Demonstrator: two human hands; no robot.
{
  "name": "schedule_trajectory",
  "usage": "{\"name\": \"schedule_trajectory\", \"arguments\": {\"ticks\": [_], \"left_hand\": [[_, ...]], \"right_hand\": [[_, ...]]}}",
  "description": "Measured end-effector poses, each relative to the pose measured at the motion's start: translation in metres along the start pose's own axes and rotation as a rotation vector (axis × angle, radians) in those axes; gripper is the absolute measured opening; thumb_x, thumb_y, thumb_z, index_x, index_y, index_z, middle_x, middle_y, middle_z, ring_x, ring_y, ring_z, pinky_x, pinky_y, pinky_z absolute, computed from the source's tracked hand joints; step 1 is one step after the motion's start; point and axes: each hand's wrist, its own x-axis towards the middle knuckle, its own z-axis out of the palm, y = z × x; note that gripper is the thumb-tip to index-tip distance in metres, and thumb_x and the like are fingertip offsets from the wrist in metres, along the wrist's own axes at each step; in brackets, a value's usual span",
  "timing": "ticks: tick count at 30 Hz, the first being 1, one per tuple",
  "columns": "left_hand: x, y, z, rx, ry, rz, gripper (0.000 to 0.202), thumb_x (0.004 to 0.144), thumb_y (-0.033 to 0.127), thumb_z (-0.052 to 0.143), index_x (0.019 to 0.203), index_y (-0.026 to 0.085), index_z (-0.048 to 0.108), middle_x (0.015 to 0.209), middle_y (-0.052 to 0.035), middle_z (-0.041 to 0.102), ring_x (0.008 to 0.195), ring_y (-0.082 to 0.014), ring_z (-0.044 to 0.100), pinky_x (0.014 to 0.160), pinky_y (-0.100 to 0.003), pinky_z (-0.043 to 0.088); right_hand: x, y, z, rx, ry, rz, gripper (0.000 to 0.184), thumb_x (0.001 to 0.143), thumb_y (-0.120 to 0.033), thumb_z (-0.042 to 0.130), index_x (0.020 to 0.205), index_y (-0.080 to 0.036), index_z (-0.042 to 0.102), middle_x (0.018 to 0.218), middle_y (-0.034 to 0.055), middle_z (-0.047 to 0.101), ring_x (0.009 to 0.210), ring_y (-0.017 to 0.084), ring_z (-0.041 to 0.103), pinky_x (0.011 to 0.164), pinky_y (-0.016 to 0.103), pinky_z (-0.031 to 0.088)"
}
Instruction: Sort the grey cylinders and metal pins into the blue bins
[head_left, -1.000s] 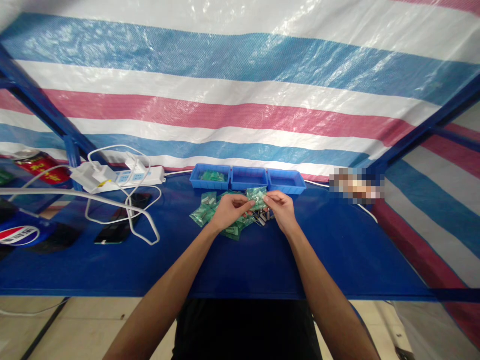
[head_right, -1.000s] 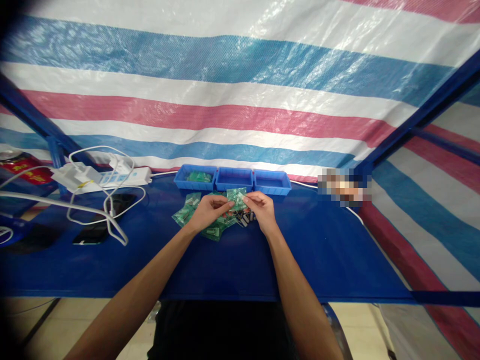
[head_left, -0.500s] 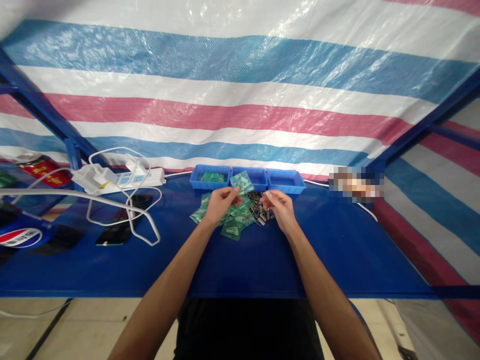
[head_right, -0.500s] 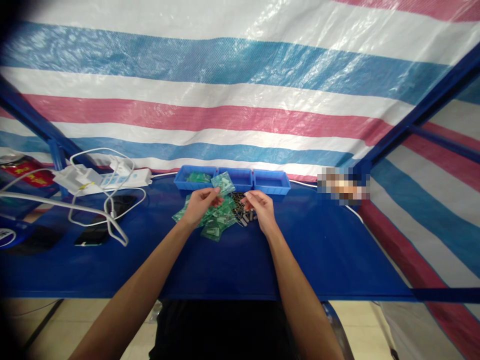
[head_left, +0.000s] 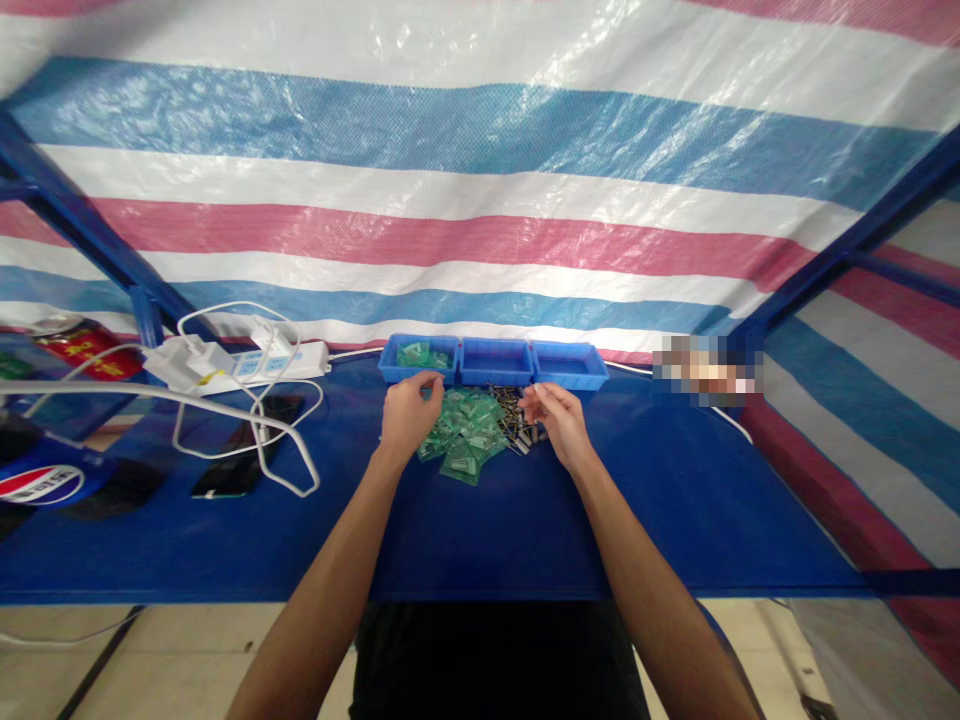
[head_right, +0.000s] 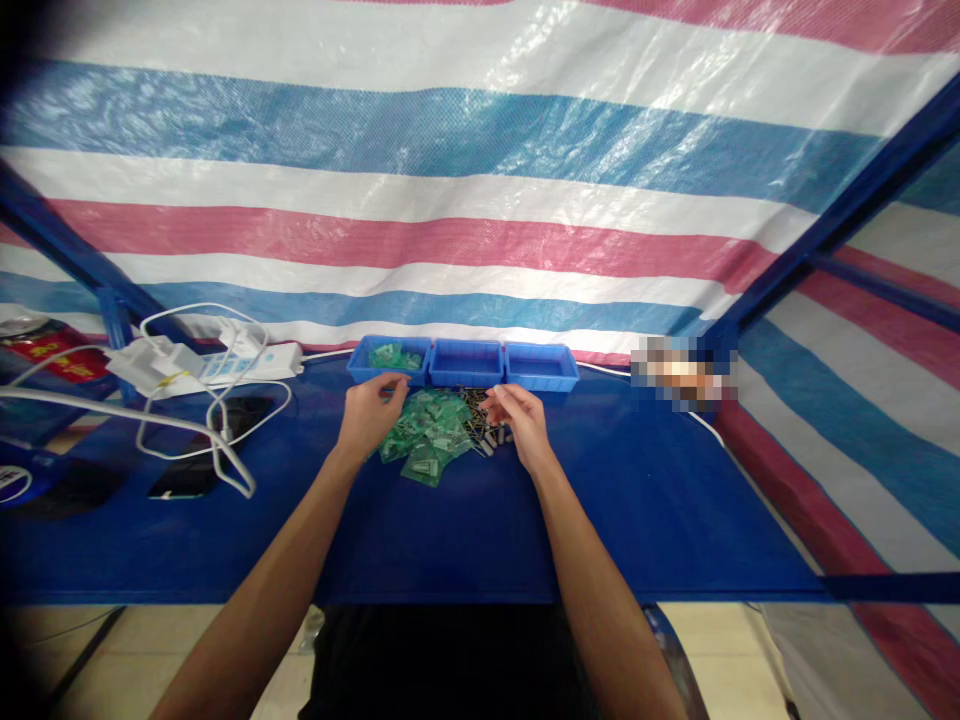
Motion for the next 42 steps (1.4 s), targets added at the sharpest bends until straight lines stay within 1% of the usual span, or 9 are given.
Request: {"name": "schedule_trajectory", "arguments": {"ticks": [3, 6, 11, 19, 27, 30, 34, 37, 42], "left_hand": [[-0.015, 0.003, -0.007, 0.477, -0.035, 0.061, 0.024, 0.096, 0.029, 0.054, 0.098, 0.02, 0.077, 0.105, -0.0134, 0.076, 0.115, -0.0349, 0.063, 0.099, -0.046, 0.05], [-0.028, 0.004, -0.007, 0.679, -0.055, -0.018, 0.029, 0.097, 0.037, 0.056, 0.116, 0.023, 0.072, 0.12, -0.0158, 0.069, 0.118, -0.0408, 0.057, 0.093, -0.054, 0.05], [-0.034, 0.001, 0.007, 0.698, -0.071, -0.062, 0.041, 0.102, 0.035, 0.049, 0.139, 0.026, 0.061, 0.129, -0.0184, 0.059, 0.117, -0.042, 0.055, 0.09, -0.058, 0.049], [-0.025, -0.014, 0.026, 0.573, 0.068, 0.115, 0.036, 0.102, 0.026, 0.048, 0.134, 0.021, 0.064, 0.126, -0.0186, 0.056, 0.113, -0.0355, 0.057, 0.096, -0.046, 0.05], [-0.008, 0.011, 0.018, -0.126, 0.285, 0.204, 0.024, 0.099, 0.022, 0.052, 0.115, 0.02, 0.069, 0.092, -0.0062, 0.06, 0.08, -0.0189, 0.058, 0.081, -0.032, 0.049], [-0.001, 0.035, 0.024, -0.68, 0.187, 0.07, 0.019, 0.092, 0.023, 0.062, 0.11, 0.022, 0.069, 0.077, 0.001, 0.053, 0.062, -0.012, 0.047, 0.061, -0.024, 0.04], [0.003, 0.061, 0.041, -1.217, -0.11, -0.098, 0.018, 0.084, 0.022, 0.071, 0.101, 0.02, 0.069, 0.063, 0.0047, 0.047, 0.051, -0.0075, 0.033, 0.051, -0.02, 0.03], [0.002, 0.068, 0.052, -1.412, -0.209, -0.194, 0.017, 0.082, 0.022, 0.073, 0.098, 0.019, 0.069, 0.059, 0.005, 0.047, 0.049, -0.0065, 0.029, 0.048, -0.019, 0.025], [0.001, 0.062, 0.064, -1.502, -0.222, -0.242, 0.017, 0.082, 0.022, 0.076, 0.096, 0.019, 0.067, 0.058, 0.0061, 0.045, 0.048, -0.0058, 0.029, 0.046, -0.018, 0.024]], "right_hand": [[0.0, 0.0, 0.001, 0.015, -0.011, 0.002, 0.031, 0.084, -0.05, 0.079, 0.091, -0.021, 0.079, 0.08, 0.0047, 0.078, 0.059, 0.013, 0.062, 0.057, 0.027, 0.047], [-0.001, 0.0, 0.001, 0.02, -0.02, 0.007, 0.03, 0.085, -0.05, 0.078, 0.091, -0.021, 0.079, 0.079, 0.0049, 0.078, 0.059, 0.014, 0.062, 0.057, 0.027, 0.048], [-0.001, 0.0, 0.002, 0.016, -0.025, 0.009, 0.031, 0.084, -0.051, 0.077, 0.091, -0.021, 0.079, 0.08, 0.0053, 0.078, 0.06, 0.015, 0.063, 0.058, 0.028, 0.049], [-0.001, 0.002, 0.001, 0.016, -0.038, 0.004, 0.032, 0.085, -0.052, 0.076, 0.092, -0.021, 0.078, 0.08, 0.0053, 0.078, 0.061, 0.015, 0.064, 0.058, 0.027, 0.05], [-0.002, 0.004, 0.003, -0.119, -0.066, -0.045, 0.032, 0.085, -0.052, 0.078, 0.092, -0.021, 0.077, 0.081, 0.0052, 0.078, 0.06, 0.014, 0.064, 0.057, 0.027, 0.051], [-0.003, 0.005, 0.007, -0.205, -0.094, -0.063, 0.034, 0.083, -0.053, 0.08, 0.097, -0.022, 0.074, 0.083, 0.0042, 0.078, 0.056, 0.014, 0.063, 0.049, 0.025, 0.047], [-0.007, 0.006, 0.013, -0.257, -0.17, -0.033, 0.038, 0.083, -0.055, 0.079, 0.1, -0.022, 0.071, 0.086, 0.003, 0.078, 0.044, 0.01, 0.057, 0.039, 0.024, 0.039], [-0.01, 0.008, 0.018, -0.276, -0.209, -0.005, 0.038, 0.081, -0.057, 0.08, 0.089, -0.02, 0.072, 0.069, -0.0004, 0.071, 0.038, 0.009, 0.052, 0.037, 0.023, 0.038], [-0.01, 0.009, 0.023, -0.254, -0.255, 0.016, 0.039, 0.078, -0.056, 0.083, 0.078, -0.019, 0.072, 0.044, -0.0063, 0.054, 0.033, 0.008, 0.042, 0.036, 0.023, 0.031]]}}
